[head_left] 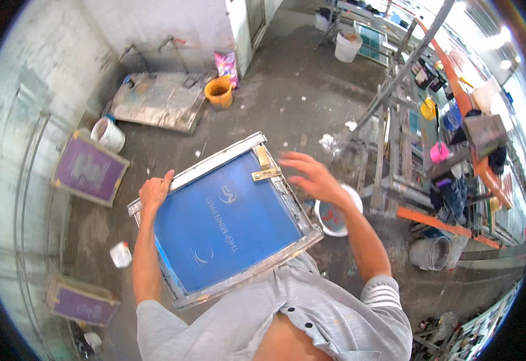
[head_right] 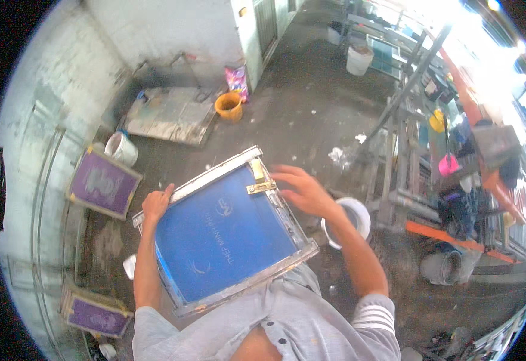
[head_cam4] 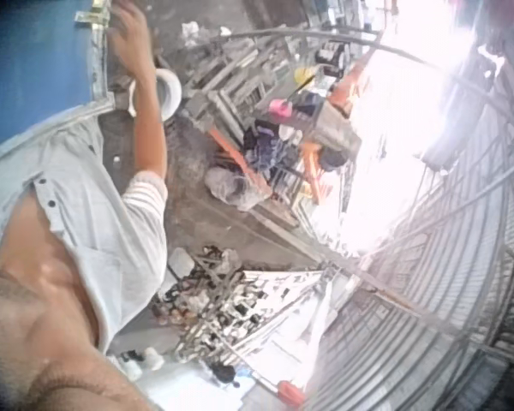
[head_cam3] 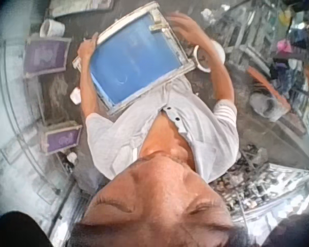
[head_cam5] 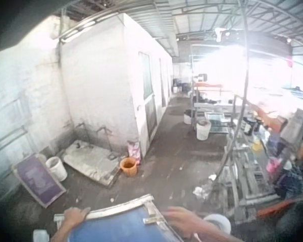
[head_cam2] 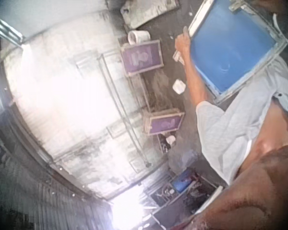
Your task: The person retrieves a blue screen printing frame and positions it over a white t-shirt on a conveyor table. They then place a navy blue t-shirt on the table, smooth it out, and use a measuring tape to check dimensions before repositioning the frame.
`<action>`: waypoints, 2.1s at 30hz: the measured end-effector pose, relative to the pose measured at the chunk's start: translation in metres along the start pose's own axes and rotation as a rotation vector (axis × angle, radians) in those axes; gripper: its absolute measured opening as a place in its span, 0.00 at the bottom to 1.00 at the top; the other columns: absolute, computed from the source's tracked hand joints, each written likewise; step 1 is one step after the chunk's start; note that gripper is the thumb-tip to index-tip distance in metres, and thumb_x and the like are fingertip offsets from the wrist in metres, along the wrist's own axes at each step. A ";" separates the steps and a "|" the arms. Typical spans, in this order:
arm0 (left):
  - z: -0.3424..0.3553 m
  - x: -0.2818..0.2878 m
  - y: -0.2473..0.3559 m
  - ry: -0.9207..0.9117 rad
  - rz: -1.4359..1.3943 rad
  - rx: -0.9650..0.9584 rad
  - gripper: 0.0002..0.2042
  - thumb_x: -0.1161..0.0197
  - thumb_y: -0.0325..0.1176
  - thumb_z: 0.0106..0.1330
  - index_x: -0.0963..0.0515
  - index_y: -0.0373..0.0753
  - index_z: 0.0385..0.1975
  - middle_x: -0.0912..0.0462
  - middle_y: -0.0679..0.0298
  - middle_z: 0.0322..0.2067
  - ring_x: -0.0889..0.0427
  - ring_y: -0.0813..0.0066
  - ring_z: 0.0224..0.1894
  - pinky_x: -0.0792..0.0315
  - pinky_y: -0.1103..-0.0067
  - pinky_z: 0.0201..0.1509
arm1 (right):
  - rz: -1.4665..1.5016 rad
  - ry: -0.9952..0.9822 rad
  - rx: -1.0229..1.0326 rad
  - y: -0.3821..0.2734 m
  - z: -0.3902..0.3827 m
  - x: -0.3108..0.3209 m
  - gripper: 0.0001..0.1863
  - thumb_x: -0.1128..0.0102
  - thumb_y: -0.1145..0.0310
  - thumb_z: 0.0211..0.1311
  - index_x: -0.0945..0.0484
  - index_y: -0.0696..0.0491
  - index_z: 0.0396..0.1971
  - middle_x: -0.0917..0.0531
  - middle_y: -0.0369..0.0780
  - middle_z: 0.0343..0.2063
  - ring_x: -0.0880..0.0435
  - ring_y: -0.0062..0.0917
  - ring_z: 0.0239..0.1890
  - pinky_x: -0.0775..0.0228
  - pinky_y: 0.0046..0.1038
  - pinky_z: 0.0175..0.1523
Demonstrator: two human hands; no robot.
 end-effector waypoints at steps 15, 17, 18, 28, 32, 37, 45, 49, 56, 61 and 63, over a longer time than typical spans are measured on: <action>0.385 0.043 0.200 0.189 -0.046 -0.192 0.38 0.56 0.72 0.63 0.17 0.39 0.18 0.20 0.50 0.18 0.19 0.48 0.28 0.30 0.61 0.33 | -0.265 0.163 -0.360 0.263 0.318 0.152 0.12 0.34 0.59 0.55 0.15 0.52 0.30 0.15 0.42 0.29 0.17 0.38 0.38 0.26 0.36 0.44; 0.440 0.045 0.239 0.136 -0.095 -0.237 0.38 0.55 0.72 0.63 0.18 0.39 0.16 0.21 0.50 0.17 0.20 0.49 0.25 0.31 0.60 0.31 | -0.299 0.182 -0.336 0.275 0.357 0.184 0.11 0.35 0.58 0.55 0.14 0.51 0.29 0.15 0.41 0.29 0.17 0.37 0.39 0.26 0.36 0.44; 0.467 0.050 0.265 0.131 -0.131 -0.280 0.38 0.54 0.72 0.63 0.18 0.39 0.15 0.21 0.50 0.17 0.20 0.49 0.25 0.32 0.60 0.31 | -0.393 0.166 -0.311 0.283 0.373 0.201 0.12 0.35 0.58 0.55 0.14 0.51 0.30 0.15 0.42 0.30 0.17 0.39 0.37 0.26 0.38 0.45; 0.663 0.035 0.482 0.086 -0.115 -0.562 0.39 0.54 0.74 0.61 0.20 0.40 0.12 0.21 0.52 0.16 0.20 0.51 0.24 0.32 0.60 0.29 | -0.557 0.061 -0.898 0.415 0.440 0.327 0.36 0.56 0.39 0.67 0.15 0.59 0.25 0.17 0.57 0.29 0.17 0.53 0.39 0.26 0.45 0.48; 0.726 0.015 0.570 0.105 -0.105 -0.598 0.38 0.54 0.74 0.61 0.19 0.40 0.14 0.21 0.53 0.16 0.20 0.51 0.24 0.31 0.61 0.29 | -0.609 -0.132 -0.933 0.509 0.471 0.377 0.36 0.55 0.38 0.66 0.17 0.57 0.19 0.16 0.47 0.20 0.14 0.46 0.33 0.24 0.44 0.44; 0.816 -0.005 0.668 0.098 -0.163 -0.582 0.38 0.53 0.72 0.62 0.18 0.40 0.14 0.22 0.52 0.15 0.21 0.50 0.23 0.31 0.63 0.27 | -0.658 -0.328 -0.663 0.581 0.530 0.448 0.34 0.58 0.40 0.69 0.15 0.54 0.27 0.14 0.47 0.25 0.14 0.45 0.36 0.24 0.45 0.46; 0.941 -0.017 0.784 0.053 -0.127 -0.524 0.36 0.53 0.70 0.64 0.17 0.40 0.16 0.20 0.52 0.17 0.20 0.50 0.25 0.31 0.62 0.29 | -0.642 0.270 -0.433 0.641 0.646 0.589 0.20 0.41 0.53 0.61 0.17 0.56 0.23 0.15 0.48 0.25 0.15 0.44 0.29 0.26 0.45 0.36; 1.032 -0.038 0.813 0.025 -0.170 -0.438 0.36 0.53 0.69 0.64 0.17 0.39 0.18 0.20 0.51 0.19 0.19 0.49 0.27 0.30 0.61 0.32 | -0.629 0.388 -0.438 0.691 0.739 0.636 0.16 0.38 0.57 0.58 0.22 0.57 0.26 0.16 0.48 0.23 0.15 0.40 0.29 0.31 0.43 0.43; 1.228 -0.050 0.908 0.117 -0.286 -0.431 0.37 0.52 0.69 0.64 0.19 0.36 0.17 0.20 0.48 0.19 0.20 0.46 0.27 0.30 0.59 0.33 | -0.861 0.363 -0.184 0.799 0.910 0.707 0.10 0.35 0.64 0.57 0.23 0.55 0.30 0.21 0.42 0.28 0.21 0.37 0.37 0.34 0.37 0.46; 1.347 -0.042 0.996 0.074 -0.229 -0.456 0.37 0.52 0.69 0.64 0.18 0.36 0.17 0.19 0.49 0.19 0.19 0.45 0.27 0.30 0.58 0.34 | -0.797 0.350 -0.240 0.875 1.002 0.779 0.15 0.32 0.60 0.54 0.24 0.55 0.29 0.23 0.40 0.29 0.22 0.36 0.38 0.34 0.38 0.44; 1.398 -0.053 1.026 0.043 -0.220 -0.467 0.37 0.52 0.69 0.63 0.18 0.36 0.17 0.19 0.49 0.20 0.19 0.45 0.28 0.30 0.58 0.34 | -0.788 0.365 -0.246 0.913 1.032 0.799 0.08 0.36 0.67 0.55 0.24 0.56 0.28 0.23 0.41 0.31 0.22 0.36 0.40 0.31 0.39 0.44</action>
Point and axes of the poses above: each hand's wrist, its own z-axis towards the middle knuckle, its own x-axis out of the back of the hand, y = z × x, the point moved 10 cm from there along z, towards the middle knuckle
